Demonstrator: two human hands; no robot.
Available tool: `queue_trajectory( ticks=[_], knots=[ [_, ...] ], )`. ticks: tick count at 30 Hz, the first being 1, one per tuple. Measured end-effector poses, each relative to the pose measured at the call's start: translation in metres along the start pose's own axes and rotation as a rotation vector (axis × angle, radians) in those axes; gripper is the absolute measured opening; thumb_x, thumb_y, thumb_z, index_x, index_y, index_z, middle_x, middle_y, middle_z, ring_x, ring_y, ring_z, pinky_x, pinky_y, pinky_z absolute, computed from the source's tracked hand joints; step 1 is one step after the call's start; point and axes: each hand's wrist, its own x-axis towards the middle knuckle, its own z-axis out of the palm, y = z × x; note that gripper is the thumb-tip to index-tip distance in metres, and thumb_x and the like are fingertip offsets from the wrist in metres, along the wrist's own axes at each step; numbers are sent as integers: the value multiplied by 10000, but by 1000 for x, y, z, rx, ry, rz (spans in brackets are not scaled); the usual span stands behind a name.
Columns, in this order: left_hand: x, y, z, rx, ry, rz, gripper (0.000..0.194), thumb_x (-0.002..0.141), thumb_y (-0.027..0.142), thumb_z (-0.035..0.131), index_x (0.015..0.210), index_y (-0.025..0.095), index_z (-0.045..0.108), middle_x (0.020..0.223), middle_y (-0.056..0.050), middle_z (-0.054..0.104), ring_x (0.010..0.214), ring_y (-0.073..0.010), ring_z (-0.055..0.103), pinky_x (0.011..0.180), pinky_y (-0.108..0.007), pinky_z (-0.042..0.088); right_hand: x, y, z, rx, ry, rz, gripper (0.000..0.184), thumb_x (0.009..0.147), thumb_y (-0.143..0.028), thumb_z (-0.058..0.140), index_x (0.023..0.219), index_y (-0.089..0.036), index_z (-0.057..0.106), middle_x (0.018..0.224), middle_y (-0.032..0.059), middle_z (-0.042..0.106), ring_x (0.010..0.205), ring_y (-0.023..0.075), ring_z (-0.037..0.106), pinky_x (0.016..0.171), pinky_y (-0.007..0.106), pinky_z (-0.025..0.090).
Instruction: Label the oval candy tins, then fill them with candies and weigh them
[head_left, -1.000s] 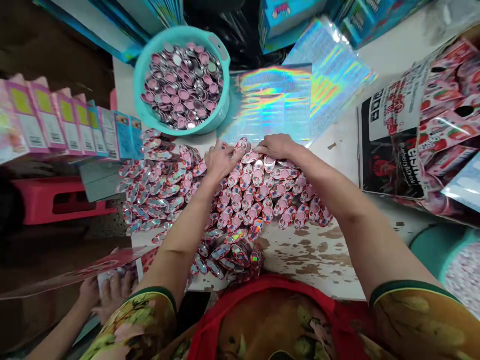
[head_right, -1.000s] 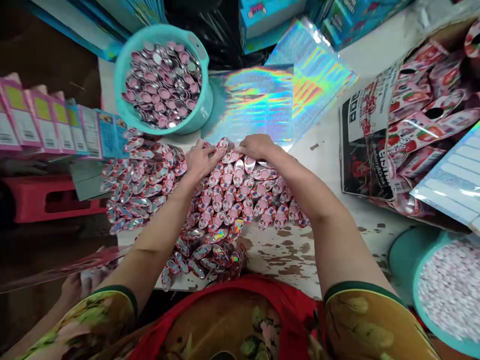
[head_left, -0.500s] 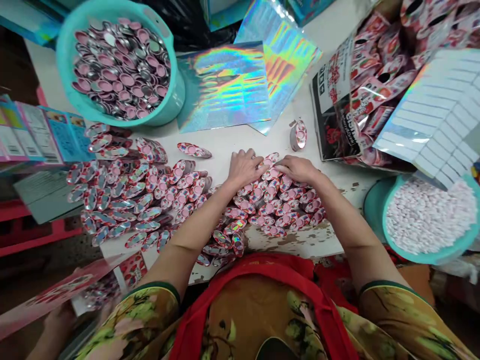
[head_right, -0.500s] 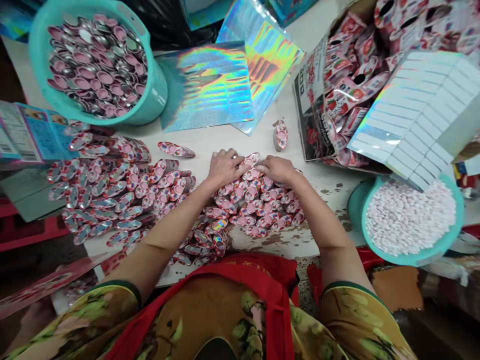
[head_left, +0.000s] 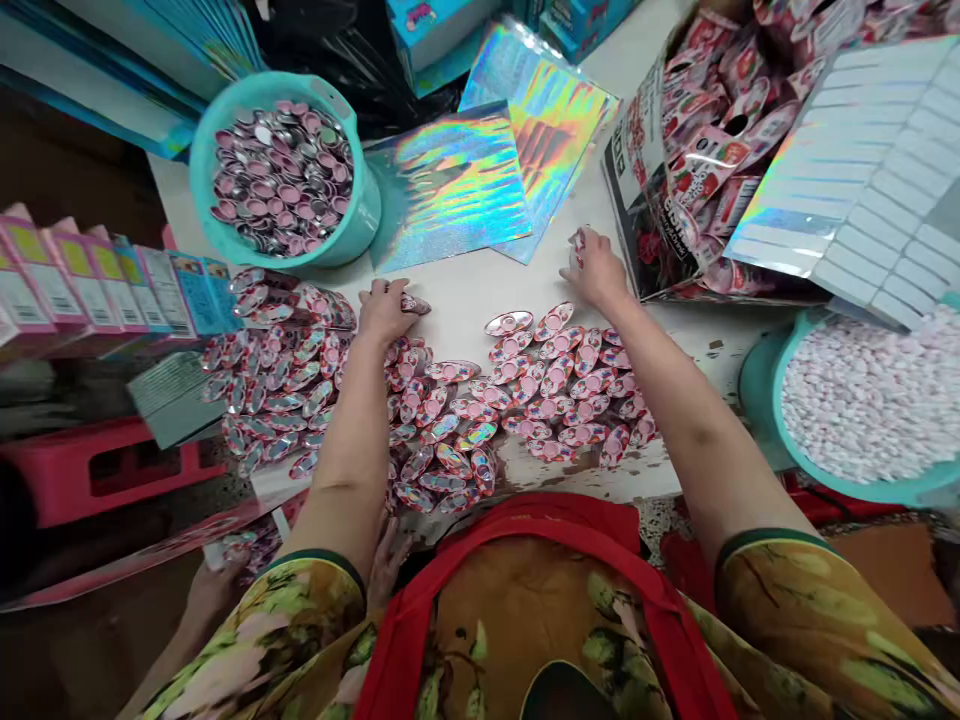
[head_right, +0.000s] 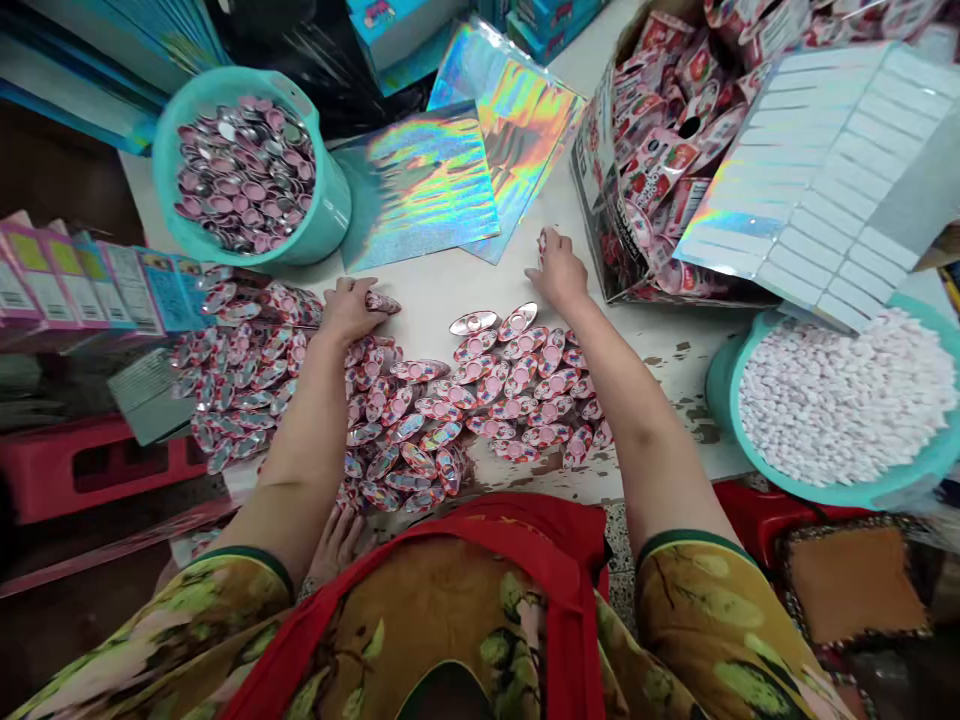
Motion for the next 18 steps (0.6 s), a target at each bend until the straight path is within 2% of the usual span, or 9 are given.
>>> queue_trajectory(
  ticks=[2, 4, 6, 8, 10, 12, 15, 18],
  knots=[
    [-3, 8, 5, -8, -22, 26, 616, 911, 519, 615, 1431, 216, 487, 1369, -133, 472, 1209, -327, 475, 1084, -504, 387, 12, 5, 6, 55, 14, -23, 595, 977, -374, 505, 1493, -111, 368, 1407, 213, 541, 1213, 349, 587, 1016, 546, 478],
    [-9, 36, 17, -28, 3, 39, 653, 925, 641, 526, 1438, 240, 472, 1363, -141, 480, 1223, -348, 477, 1055, -492, 407, 11, 14, 7, 84, -16, -125, 586, 948, -293, 520, 1497, -144, 377, 1433, 175, 552, 1215, 323, 597, 1026, 522, 481],
    [-18, 73, 35, -59, 17, 89, 674, 937, 692, 453, 1457, 263, 450, 1375, -156, 484, 1288, -377, 449, 1054, -499, 405, -1, 25, 2, 87, -129, -269, 610, 886, -252, 582, 1472, -170, 435, 1435, 138, 574, 1229, 309, 594, 1050, 491, 475],
    [-27, 109, 54, -106, 29, 153, 643, 968, 687, 375, 1462, 282, 444, 1364, -156, 501, 1327, -372, 440, 1068, -500, 393, -17, 36, -5, 86, -273, -370, 579, 839, -233, 609, 1409, -173, 527, 1381, 115, 622, 1220, 297, 599, 1055, 458, 480],
    [-38, 138, 70, -146, 36, 208, 631, 981, 691, 322, 1459, 299, 449, 1346, -149, 522, 1332, -359, 454, 1073, -498, 397, -33, 47, -11, 87, -375, -382, 534, 829, -232, 593, 1359, -166, 586, 1314, 107, 663, 1184, 290, 615, 1033, 443, 497],
    [-47, 158, 80, -159, 23, 251, 650, 974, 716, 302, 1458, 310, 456, 1352, -146, 531, 1334, -362, 464, 1065, -504, 412, -48, 55, -17, 79, -403, -357, 521, 833, -232, 565, 1348, -161, 602, 1298, 112, 671, 1180, 288, 615, 1034, 450, 496],
    [-54, 176, 86, -160, -22, 329, 699, 963, 737, 297, 1500, 309, 427, 1404, -154, 523, 1354, -376, 461, 1069, -528, 420, -80, 60, -30, 66, -303, -324, 492, 859, -249, 537, 1339, -170, 604, 1340, 126, 644, 1245, 290, 574, 1103, 483, 439],
    [-59, 183, 84, -160, -68, 434, 743, 968, 728, 298, 1583, 311, 306, 1479, -149, 497, 1402, -374, 431, 1115, -559, 379, -145, 59, -47, 95, -47, -182, 414, 898, -325, 531, 1278, -183, 613, 1318, 139, 640, 1250, 289, 559, 1122, 499, 413]
  ],
)
